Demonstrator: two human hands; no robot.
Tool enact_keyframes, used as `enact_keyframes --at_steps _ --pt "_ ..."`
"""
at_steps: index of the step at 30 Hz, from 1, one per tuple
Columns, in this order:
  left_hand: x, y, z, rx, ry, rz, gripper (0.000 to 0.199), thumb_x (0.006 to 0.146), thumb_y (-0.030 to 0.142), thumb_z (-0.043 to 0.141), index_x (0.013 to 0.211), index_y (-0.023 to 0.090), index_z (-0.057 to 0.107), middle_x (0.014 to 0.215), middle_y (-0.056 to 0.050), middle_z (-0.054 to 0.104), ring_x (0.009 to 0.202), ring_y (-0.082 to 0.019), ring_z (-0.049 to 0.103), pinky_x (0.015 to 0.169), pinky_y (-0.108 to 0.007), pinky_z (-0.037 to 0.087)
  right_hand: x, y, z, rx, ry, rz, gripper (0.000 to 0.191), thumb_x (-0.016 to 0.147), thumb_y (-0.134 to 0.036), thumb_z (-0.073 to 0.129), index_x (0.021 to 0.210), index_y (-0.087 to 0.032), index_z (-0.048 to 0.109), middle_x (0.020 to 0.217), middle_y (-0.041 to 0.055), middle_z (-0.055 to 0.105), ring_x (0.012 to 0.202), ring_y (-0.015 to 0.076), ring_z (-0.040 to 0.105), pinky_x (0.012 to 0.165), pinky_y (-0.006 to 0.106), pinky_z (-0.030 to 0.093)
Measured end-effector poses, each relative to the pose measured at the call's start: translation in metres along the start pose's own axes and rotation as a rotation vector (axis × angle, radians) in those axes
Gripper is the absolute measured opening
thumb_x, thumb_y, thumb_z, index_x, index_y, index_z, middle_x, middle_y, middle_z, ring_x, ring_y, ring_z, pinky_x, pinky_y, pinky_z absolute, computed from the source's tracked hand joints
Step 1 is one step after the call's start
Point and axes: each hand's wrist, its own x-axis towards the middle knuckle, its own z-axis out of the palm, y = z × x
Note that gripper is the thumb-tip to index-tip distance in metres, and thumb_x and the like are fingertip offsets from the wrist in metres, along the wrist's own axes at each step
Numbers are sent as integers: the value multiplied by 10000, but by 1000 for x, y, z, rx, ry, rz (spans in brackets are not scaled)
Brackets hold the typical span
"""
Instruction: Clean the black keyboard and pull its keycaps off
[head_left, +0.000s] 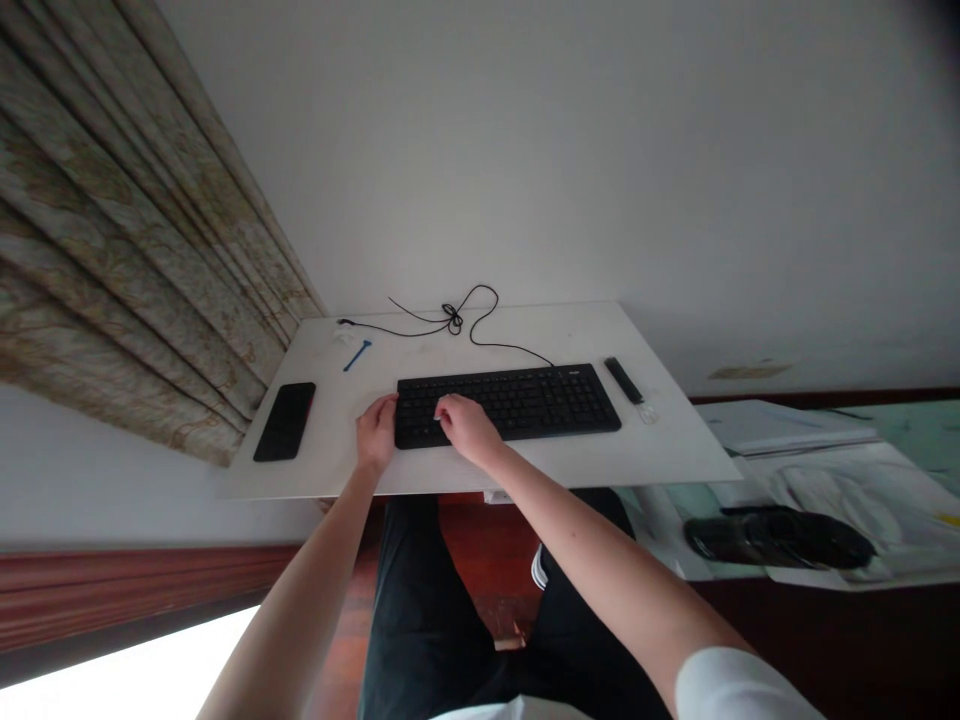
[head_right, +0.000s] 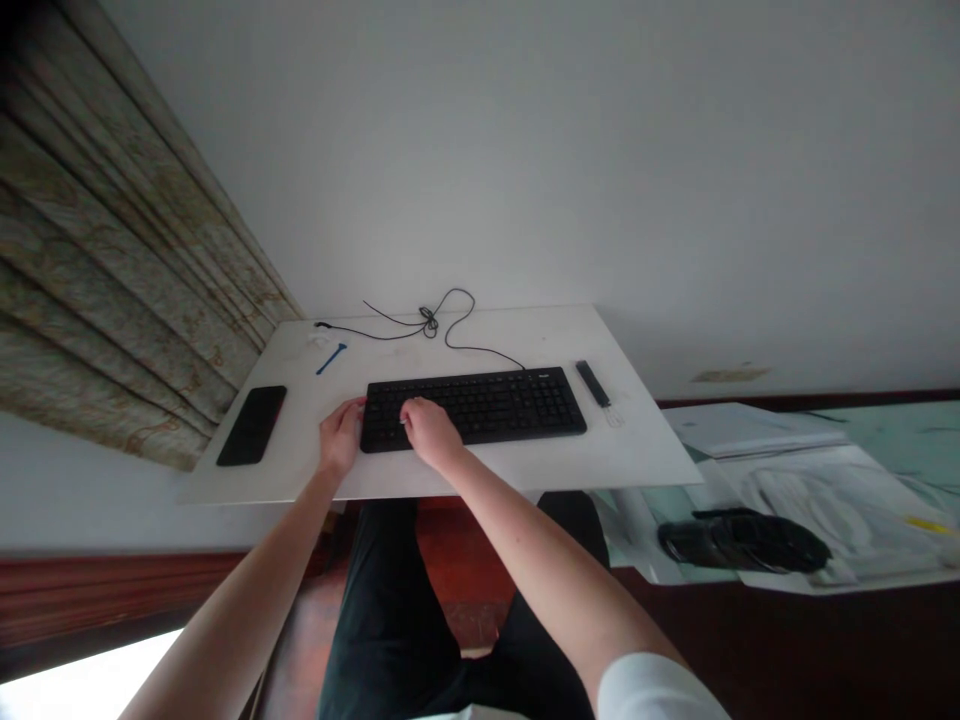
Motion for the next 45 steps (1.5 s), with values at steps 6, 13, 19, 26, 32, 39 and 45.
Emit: enact_keyframes --at_steps 6,13,19,26,32,39,45 --pt "0 0 -2 -23 -1 20 451 932 390 383 1076 172 749 1079 -87 765 1050 -243 690 1009 -373 507 34 -52 42 3 -140 -66 209 927 -46 500 1019 -141 662 1024 112 711 947 215 653 883 329 481" --pt "0 -2 -4 33 -33 46 460 946 346 331 1077 194 745 1091 -76 762 1026 -236 696 1002 -390 514 24 -56 41 -104 -229 -265 217 957 -50 506 1044 -114 695 1056 128 721 996 228 654 913 352 485" --pt "-1 3 -1 56 -18 36 366 893 350 480 1074 177 748 1085 -89 761 994 -232 700 983 -382 527 4 -20 8 -250 -220 -279 207 947 -46 530 962 -116 724 1038 134 705 996 225 639 915 361 495" --pt "-1 1 0 72 -19 59 336 857 302 526 1086 189 745 1066 -81 759 935 -220 706 964 -389 545 -31 39 -50 -237 -101 -122 287 885 -4 525 917 -166 759 1006 104 720 985 230 665 940 380 521" --pt "-2 -1 0 68 -22 68 339 855 310 528 1085 190 747 1069 -84 754 935 -226 702 958 -394 548 -76 98 -109 -262 29 15 308 862 -16 532 948 -188 772 1035 86 732 992 225 697 966 395 534" --pt "-1 -2 1 77 -17 86 336 854 312 531 1076 188 750 1078 -91 751 935 -229 700 952 -401 549 -114 157 -160 -317 181 147 269 863 -79 521 876 -200 761 991 77 741 908 225 711 916 404 556" --pt "0 -3 1 77 -19 91 329 858 296 528 1072 185 752 1100 -98 748 999 -239 697 984 -407 538 -128 166 -165 -358 295 262 241 847 -108 505 840 -199 728 949 89 737 847 239 701 858 404 546"
